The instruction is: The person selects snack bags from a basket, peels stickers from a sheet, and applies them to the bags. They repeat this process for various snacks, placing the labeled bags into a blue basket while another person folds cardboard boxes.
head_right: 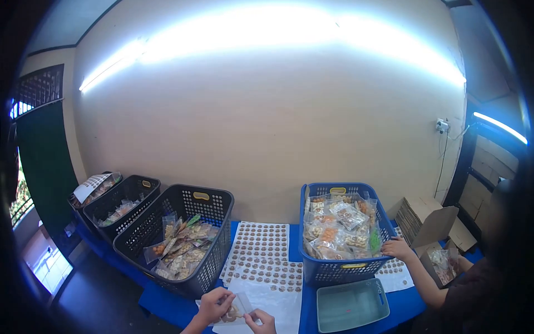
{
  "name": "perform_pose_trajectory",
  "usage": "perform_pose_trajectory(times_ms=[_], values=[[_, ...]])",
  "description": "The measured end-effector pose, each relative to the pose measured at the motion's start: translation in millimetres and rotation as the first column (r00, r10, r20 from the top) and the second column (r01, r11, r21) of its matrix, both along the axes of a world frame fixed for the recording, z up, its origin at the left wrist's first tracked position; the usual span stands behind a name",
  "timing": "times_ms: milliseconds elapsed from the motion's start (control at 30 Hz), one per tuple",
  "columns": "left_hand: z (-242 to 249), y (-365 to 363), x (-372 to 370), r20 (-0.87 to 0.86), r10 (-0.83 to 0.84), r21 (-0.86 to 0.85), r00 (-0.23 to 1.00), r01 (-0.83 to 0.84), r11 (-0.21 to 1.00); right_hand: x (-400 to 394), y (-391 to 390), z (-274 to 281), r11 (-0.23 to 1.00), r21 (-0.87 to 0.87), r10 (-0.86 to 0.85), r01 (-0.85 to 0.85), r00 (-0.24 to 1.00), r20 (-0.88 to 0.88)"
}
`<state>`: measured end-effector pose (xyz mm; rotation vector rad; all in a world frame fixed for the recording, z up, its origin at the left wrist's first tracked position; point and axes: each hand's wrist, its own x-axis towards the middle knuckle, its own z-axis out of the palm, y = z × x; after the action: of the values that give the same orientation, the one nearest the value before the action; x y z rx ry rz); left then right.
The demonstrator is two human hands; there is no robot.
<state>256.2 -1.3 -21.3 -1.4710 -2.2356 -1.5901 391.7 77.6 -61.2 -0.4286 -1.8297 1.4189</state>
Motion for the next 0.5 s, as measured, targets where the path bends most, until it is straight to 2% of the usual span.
perform_pose_trajectory(times_ms=[67, 100, 200, 233, 333, 367, 400, 433, 500], values=[[0.9, 16.1, -3.7, 0.008, -0.019, 0.046, 1.0, 0.018, 0.999, 2.3, 11.2, 5.9, 1.0, 0.004, 0.006, -0.006, 1.0, -0.006], [-3.1, 23.5, -10.1, 0.101, -0.02, 0.058, 0.995, 0.015, 0.998, 4.0, 16.1, 9.4, 0.999, 0.032, 0.001, 0.0, 1.0, -0.021], [-10.2, 43.5, -12.7, 0.105, -0.048, 0.051, 0.993, 0.043, 0.998, 5.0, 37.0, 4.8, 0.998, 0.067, -0.011, 0.012, 1.0, -0.015], [-13.4, 51.3, -13.1, 0.053, -0.049, 0.085, 0.997, 0.045, 0.995, 7.1, 43.8, 5.4, 0.998, 0.066, -0.013, 0.012, 1.0, 0.01], [-40.6, 71.0, -23.1, 0.047, 0.032, 0.137, 0.998, -0.038, 0.99, 9.0, 64.2, -14.8, 1.0, 0.027, 0.002, -0.004, 0.998, 0.056], [-51.0, 75.9, -31.4, 0.15, 0.058, 0.162, 0.987, -0.082, 0.983, 10.6, 70.7, -22.5, 1.0, 0.009, 0.011, -0.012, 0.997, 0.081], [-56.9, 76.8, -39.8, 0.256, 0.082, 0.176, 0.963, -0.13, 0.976, 12.6, 75.8, -25.1, 1.0, -0.015, 0.023, -0.021, 0.994, 0.11], [-61.9, 76.2, -46.5, 0.358, 0.107, 0.179, 0.928, -0.18, 0.967, 15.8, 79.2, -26.6, 0.978, -0.2, 0.088, -0.063, 0.989, 0.123], [-60.1, 71.1, -53.7, 0.393, 0.05, 0.172, 0.918, -0.127, 0.977, 13.9, 79.3, -28.5, 0.958, -0.287, 0.029, 0.001, 0.994, 0.102]])
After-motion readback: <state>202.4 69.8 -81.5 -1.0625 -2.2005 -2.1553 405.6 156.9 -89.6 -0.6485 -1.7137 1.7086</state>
